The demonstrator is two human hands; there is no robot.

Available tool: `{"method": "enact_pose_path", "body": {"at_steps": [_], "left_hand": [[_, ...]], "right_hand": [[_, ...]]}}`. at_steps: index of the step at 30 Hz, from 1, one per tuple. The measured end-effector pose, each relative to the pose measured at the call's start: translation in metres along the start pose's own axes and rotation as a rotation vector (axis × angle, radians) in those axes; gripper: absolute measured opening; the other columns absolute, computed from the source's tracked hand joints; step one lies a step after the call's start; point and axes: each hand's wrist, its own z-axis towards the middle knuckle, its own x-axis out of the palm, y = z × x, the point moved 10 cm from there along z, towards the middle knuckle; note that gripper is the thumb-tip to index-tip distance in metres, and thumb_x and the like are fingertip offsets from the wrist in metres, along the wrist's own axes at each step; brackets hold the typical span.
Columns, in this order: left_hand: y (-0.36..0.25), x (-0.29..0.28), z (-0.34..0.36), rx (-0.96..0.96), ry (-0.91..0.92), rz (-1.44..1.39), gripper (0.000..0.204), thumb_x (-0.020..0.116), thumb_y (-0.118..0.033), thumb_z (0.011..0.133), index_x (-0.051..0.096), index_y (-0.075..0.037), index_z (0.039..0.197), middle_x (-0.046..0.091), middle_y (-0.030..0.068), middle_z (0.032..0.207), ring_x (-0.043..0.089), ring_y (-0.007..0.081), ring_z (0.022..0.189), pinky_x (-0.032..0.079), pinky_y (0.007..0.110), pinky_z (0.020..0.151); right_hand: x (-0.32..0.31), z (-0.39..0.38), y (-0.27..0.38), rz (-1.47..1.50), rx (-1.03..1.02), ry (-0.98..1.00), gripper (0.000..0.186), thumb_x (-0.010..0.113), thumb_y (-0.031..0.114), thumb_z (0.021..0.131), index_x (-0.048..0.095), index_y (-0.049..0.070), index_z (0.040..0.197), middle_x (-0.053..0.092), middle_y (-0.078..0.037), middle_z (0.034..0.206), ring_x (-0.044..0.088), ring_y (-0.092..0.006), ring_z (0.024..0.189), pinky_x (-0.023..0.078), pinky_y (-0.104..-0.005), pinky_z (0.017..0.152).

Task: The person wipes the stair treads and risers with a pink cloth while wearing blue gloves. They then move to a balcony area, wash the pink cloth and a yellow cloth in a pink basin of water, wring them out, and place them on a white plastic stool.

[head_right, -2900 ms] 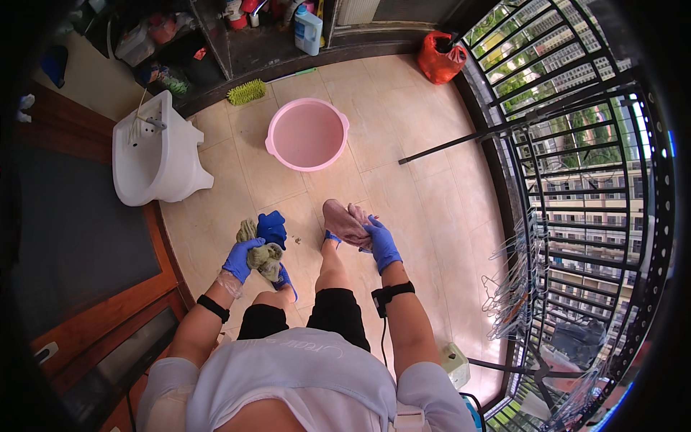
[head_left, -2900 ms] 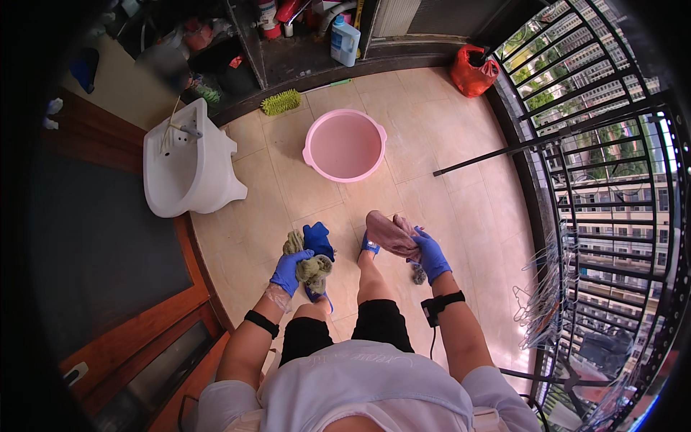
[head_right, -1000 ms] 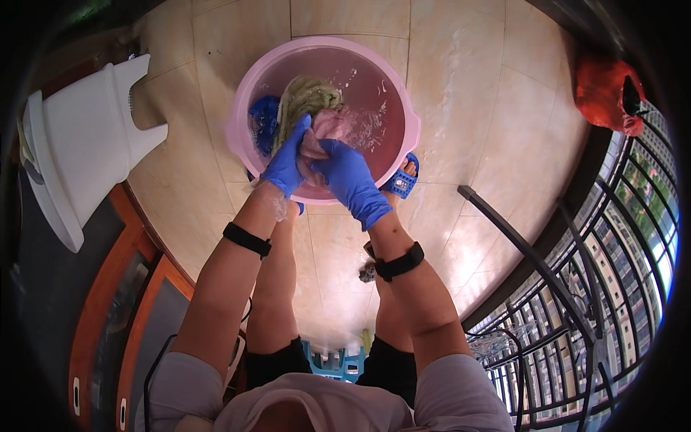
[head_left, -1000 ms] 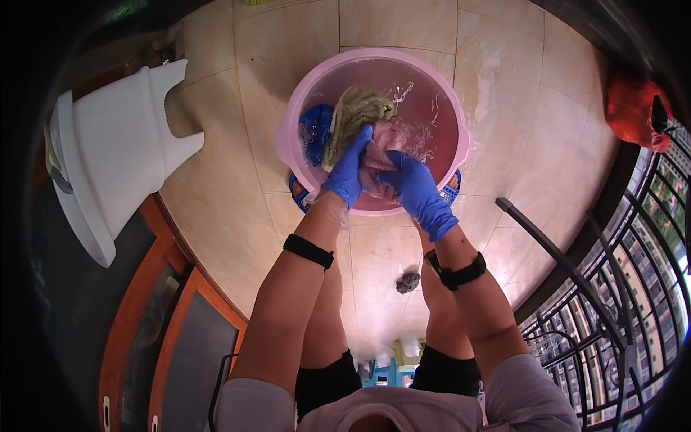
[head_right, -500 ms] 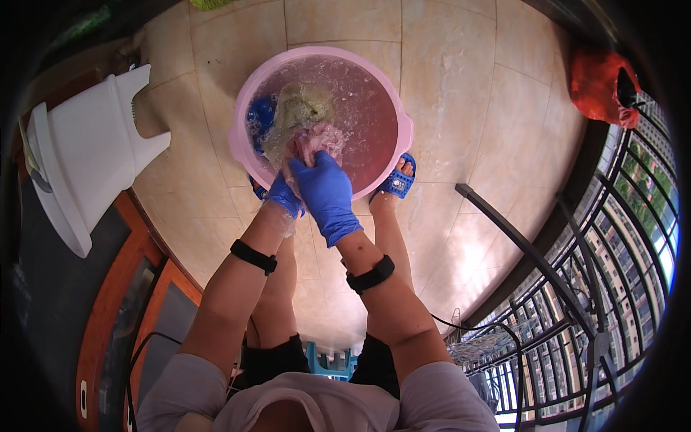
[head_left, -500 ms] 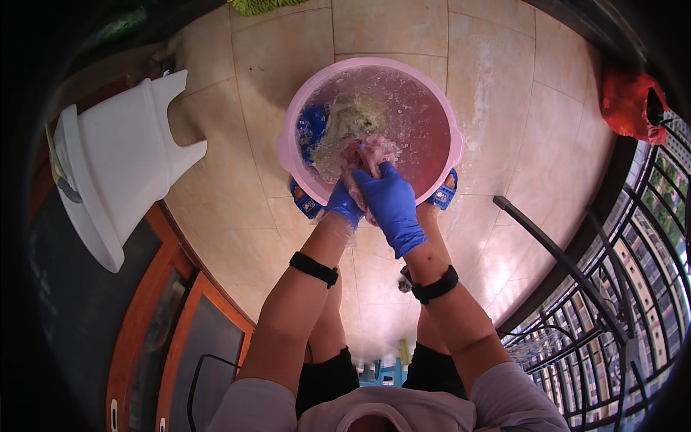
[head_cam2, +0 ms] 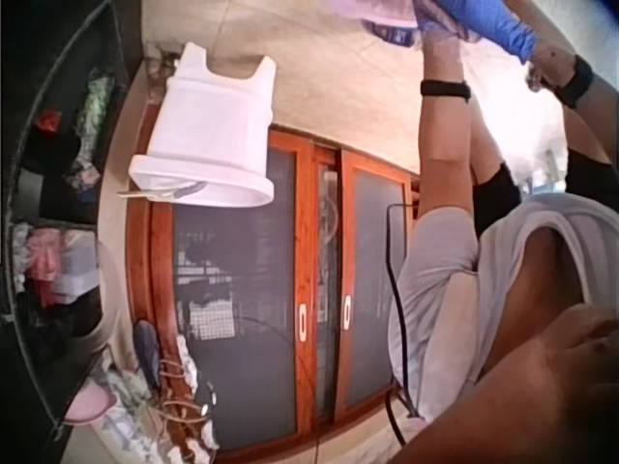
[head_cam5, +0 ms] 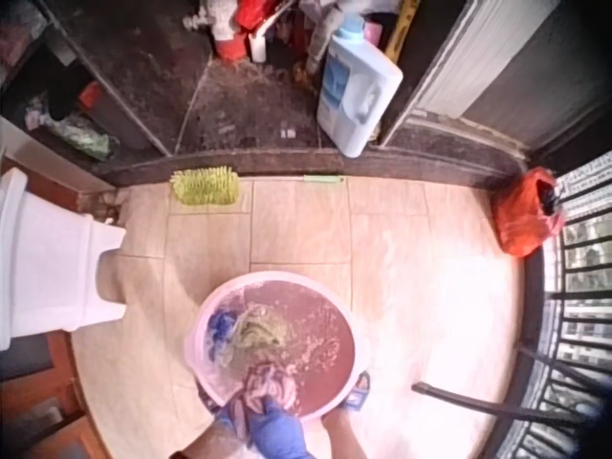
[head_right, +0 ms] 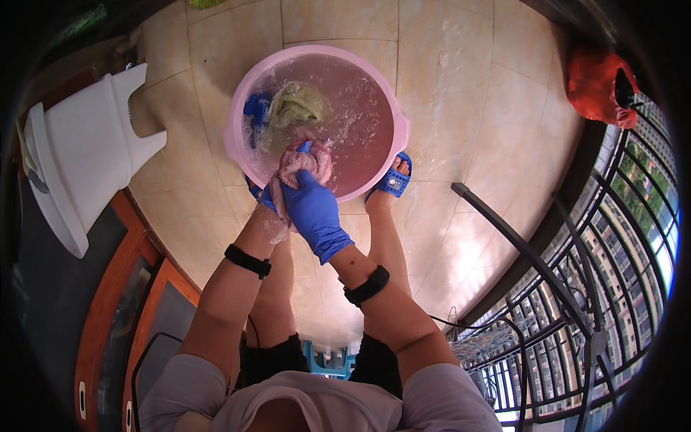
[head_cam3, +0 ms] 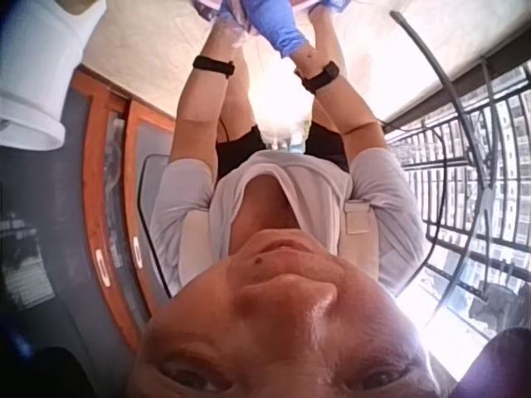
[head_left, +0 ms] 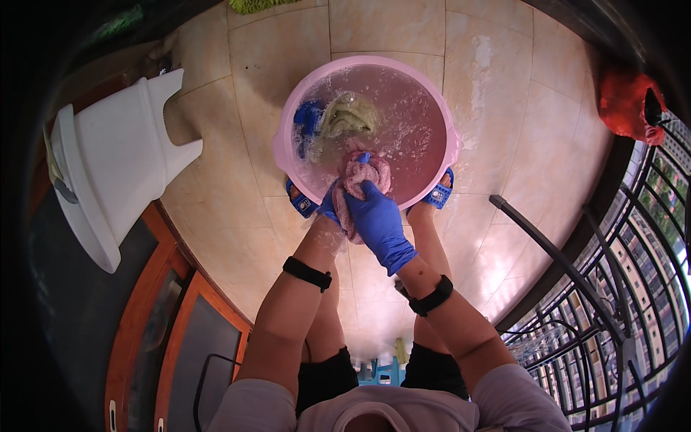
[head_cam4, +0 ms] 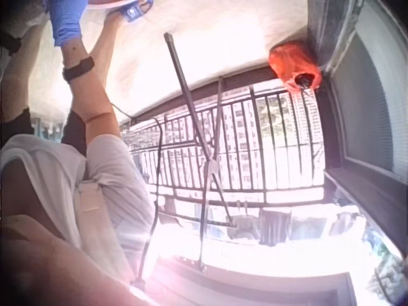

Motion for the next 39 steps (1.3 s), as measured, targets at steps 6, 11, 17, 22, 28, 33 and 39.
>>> {"method": "enact_pose_path", "body": {"at_steps": [6, 11, 17, 22, 28, 33, 39], "left_hand": [[0.036, 0.020, -0.025, -0.745, -0.255, -2.322, 0.050, 0.046, -0.033, 0.100, 0.043, -0.004, 0.140, 0.041, 0.0103, 0.146, 0.038, 0.0220, 0.135, 0.027, 0.034, 0.113], [0.092, 0.005, -0.060, -0.987, -0.634, -2.781, 0.053, 0.065, -0.032, 0.091, 0.050, -0.002, 0.132, 0.052, 0.0093, 0.135, 0.053, 0.0245, 0.120, 0.046, 0.041, 0.099], [0.085, 0.068, -0.085, -1.426, -0.406, -2.059, 0.072, 0.071, -0.031, 0.087, 0.034, -0.010, 0.145, 0.040, 0.0101, 0.144, 0.047, 0.0296, 0.126, 0.043, 0.042, 0.097], [0.066, 0.058, -0.024, -0.521, -0.416, -1.124, 0.083, 0.078, -0.034, 0.074, 0.038, -0.013, 0.143, 0.040, 0.0184, 0.140, 0.045, 0.0371, 0.124, 0.041, 0.041, 0.101], [0.036, 0.087, 0.020, -0.383, 0.161, -0.526, 0.093, 0.082, -0.039, 0.061, 0.040, -0.016, 0.141, 0.036, 0.0208, 0.142, 0.037, 0.0449, 0.129, 0.038, 0.050, 0.103], [0.038, 0.115, 0.030, -0.248, 0.442, -0.664, 0.074, 0.079, -0.034, 0.063, 0.055, -0.008, 0.128, 0.062, 0.0221, 0.118, 0.059, 0.0347, 0.111, 0.045, 0.042, 0.097], [0.059, 0.019, -0.020, -0.324, -0.142, -0.860, 0.038, 0.070, -0.012, 0.065, 0.065, -0.007, 0.103, 0.067, 0.0124, 0.100, 0.060, 0.0349, 0.100, 0.047, 0.042, 0.088]], "right_hand": [[-0.041, 0.094, -0.029, -0.240, -0.079, -0.150, 0.045, 0.049, 0.045, 0.092, 0.061, 0.005, 0.109, 0.064, -0.030, 0.095, 0.063, -0.0444, 0.092, 0.048, -0.0506, 0.084], [-0.089, 0.072, -0.098, 0.899, 0.227, -0.134, 0.035, 0.061, 0.030, 0.089, 0.059, 0.001, 0.107, 0.062, -0.016, 0.083, 0.066, -0.0279, 0.074, 0.059, -0.0418, 0.057], [-0.099, 0.060, -0.122, 0.672, 0.198, -0.283, 0.033, 0.066, 0.018, 0.085, 0.059, 0.002, 0.113, 0.062, -0.013, 0.092, 0.065, -0.0243, 0.083, 0.057, -0.0360, 0.064], [-0.054, 0.085, -0.066, -0.249, -0.280, -0.205, 0.056, 0.071, 0.016, 0.074, 0.057, 0.016, 0.128, 0.058, -0.012, 0.124, 0.055, -0.0324, 0.113, 0.048, -0.0454, 0.089], [0.008, 0.122, -0.044, -0.882, -0.420, -0.028, 0.066, 0.076, 0.024, 0.065, 0.056, 0.019, 0.127, 0.052, -0.009, 0.130, 0.045, -0.0296, 0.125, 0.046, -0.0533, 0.090], [0.031, 0.151, -0.072, -0.902, -0.332, 0.151, 0.030, 0.066, 0.018, 0.073, 0.068, 0.014, 0.103, 0.067, -0.012, 0.102, 0.063, -0.0314, 0.102, 0.051, -0.0436, 0.085], [-0.035, 0.002, 0.005, -0.360, -0.628, 0.096, 0.015, 0.065, 0.016, 0.080, 0.068, 0.008, 0.091, 0.067, -0.014, 0.096, 0.062, -0.0346, 0.093, 0.051, -0.0409, 0.076]]}}
